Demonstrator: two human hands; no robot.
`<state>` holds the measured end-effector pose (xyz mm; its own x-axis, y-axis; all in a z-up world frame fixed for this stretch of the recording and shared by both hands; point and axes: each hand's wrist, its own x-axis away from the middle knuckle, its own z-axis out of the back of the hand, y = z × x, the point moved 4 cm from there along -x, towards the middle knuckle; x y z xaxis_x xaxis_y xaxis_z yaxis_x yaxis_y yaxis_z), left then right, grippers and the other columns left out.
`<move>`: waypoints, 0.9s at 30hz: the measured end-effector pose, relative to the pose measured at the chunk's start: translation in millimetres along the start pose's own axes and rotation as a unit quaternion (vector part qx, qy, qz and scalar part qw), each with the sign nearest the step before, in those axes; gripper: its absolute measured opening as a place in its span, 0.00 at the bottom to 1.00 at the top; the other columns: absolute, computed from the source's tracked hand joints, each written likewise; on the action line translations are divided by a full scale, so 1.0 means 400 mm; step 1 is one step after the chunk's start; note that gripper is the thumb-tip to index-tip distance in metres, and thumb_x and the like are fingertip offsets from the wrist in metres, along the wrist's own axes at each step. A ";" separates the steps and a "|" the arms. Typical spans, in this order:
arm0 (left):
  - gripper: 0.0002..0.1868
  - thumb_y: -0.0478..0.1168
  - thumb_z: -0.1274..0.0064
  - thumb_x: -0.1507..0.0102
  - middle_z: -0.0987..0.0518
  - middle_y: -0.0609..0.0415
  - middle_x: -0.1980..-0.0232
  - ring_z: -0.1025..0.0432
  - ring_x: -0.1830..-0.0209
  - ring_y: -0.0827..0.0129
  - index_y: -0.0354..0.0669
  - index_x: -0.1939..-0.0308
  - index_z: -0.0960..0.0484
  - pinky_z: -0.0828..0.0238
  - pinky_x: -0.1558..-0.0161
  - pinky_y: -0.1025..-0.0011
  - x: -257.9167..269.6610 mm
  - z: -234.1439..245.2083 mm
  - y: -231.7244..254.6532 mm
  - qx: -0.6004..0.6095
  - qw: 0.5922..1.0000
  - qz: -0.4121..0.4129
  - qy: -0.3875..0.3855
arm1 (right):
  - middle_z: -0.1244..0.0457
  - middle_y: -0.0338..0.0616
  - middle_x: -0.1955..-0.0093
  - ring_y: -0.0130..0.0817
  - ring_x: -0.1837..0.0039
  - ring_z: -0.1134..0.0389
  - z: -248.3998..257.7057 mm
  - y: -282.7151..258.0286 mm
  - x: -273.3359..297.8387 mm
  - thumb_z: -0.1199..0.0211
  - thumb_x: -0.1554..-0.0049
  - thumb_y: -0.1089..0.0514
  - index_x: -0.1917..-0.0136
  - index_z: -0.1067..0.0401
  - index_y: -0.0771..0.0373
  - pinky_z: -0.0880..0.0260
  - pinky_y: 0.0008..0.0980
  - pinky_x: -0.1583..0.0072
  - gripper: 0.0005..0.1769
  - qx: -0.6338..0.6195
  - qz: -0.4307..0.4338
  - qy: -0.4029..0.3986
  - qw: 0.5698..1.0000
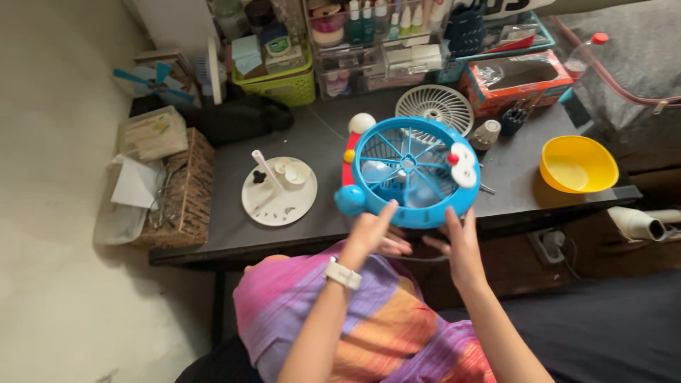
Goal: The person assembles a blue Doraemon-themed desk fan on a cluttered table. They use a screwdriver to tighten screws on the fan cage, attach the front grille, and secure the decorative faceplate and ears. The fan is rotated and adjusted during assembly.
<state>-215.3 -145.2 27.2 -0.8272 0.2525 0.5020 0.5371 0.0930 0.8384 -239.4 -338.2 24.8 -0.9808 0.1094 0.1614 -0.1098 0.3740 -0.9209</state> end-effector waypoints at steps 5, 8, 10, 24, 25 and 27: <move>0.22 0.48 0.50 0.32 0.15 0.41 0.63 0.17 0.68 0.55 0.27 0.55 0.18 0.18 0.70 0.69 0.104 -0.008 0.012 -0.020 0.979 -0.193 -0.058 | 0.40 0.47 0.31 0.32 0.36 0.35 -0.038 -0.042 -0.104 0.33 0.43 0.53 0.19 0.62 0.60 0.30 0.32 0.40 0.51 0.095 0.129 0.054 0.986; 0.14 0.43 0.46 0.33 0.13 0.40 0.68 0.18 0.70 0.59 0.33 0.58 0.15 0.23 0.67 0.65 0.183 0.149 0.101 -0.228 0.845 -0.360 0.322 | 0.36 0.46 0.36 0.29 0.38 0.35 0.002 -0.067 -0.203 0.35 0.38 0.54 0.22 0.47 0.66 0.33 0.28 0.37 0.37 0.170 0.218 0.051 0.960; 0.15 0.39 0.43 0.36 0.16 0.40 0.51 0.21 0.60 0.59 0.30 0.50 0.18 0.22 0.64 0.65 0.197 0.227 0.145 -0.305 0.766 -0.388 0.412 | 0.34 0.44 0.40 0.27 0.41 0.34 0.016 -0.065 -0.269 0.38 0.37 0.56 0.25 0.36 0.68 0.33 0.26 0.38 0.29 0.194 0.229 0.041 0.953; 0.30 0.38 0.25 0.52 0.12 0.47 0.57 0.16 0.57 0.67 0.36 0.48 0.18 0.19 0.55 0.69 0.110 0.241 0.145 -0.211 0.882 -0.322 0.272 | 0.33 0.45 0.37 0.32 0.40 0.31 -0.130 -0.134 -0.574 0.42 0.36 0.57 0.24 0.36 0.65 0.27 0.29 0.43 0.29 0.234 0.125 -0.185 0.946; 0.29 0.39 0.25 0.52 0.12 0.47 0.57 0.16 0.58 0.67 0.37 0.48 0.18 0.19 0.56 0.69 0.115 0.235 0.149 -0.219 0.879 -0.316 0.283 | 0.32 0.47 0.38 0.33 0.41 0.30 -0.146 -0.144 -0.593 0.42 0.37 0.55 0.24 0.36 0.63 0.26 0.30 0.44 0.29 0.302 0.121 -0.189 0.927; 0.34 0.39 0.25 0.53 0.15 0.47 0.55 0.17 0.57 0.65 0.38 0.45 0.20 0.19 0.57 0.68 0.124 0.218 0.164 -0.222 0.864 -0.346 0.290 | 0.31 0.51 0.40 0.35 0.42 0.29 -0.169 -0.183 -0.626 0.42 0.38 0.51 0.24 0.35 0.60 0.26 0.34 0.45 0.30 0.435 0.112 -0.193 0.873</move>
<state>-206.5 -42.5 88.5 -0.9375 -0.2530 -0.2390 -0.1298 -0.3831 0.9145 25.0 -330.7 75.6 -0.9560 -0.2912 -0.0342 0.1755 -0.4749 -0.8623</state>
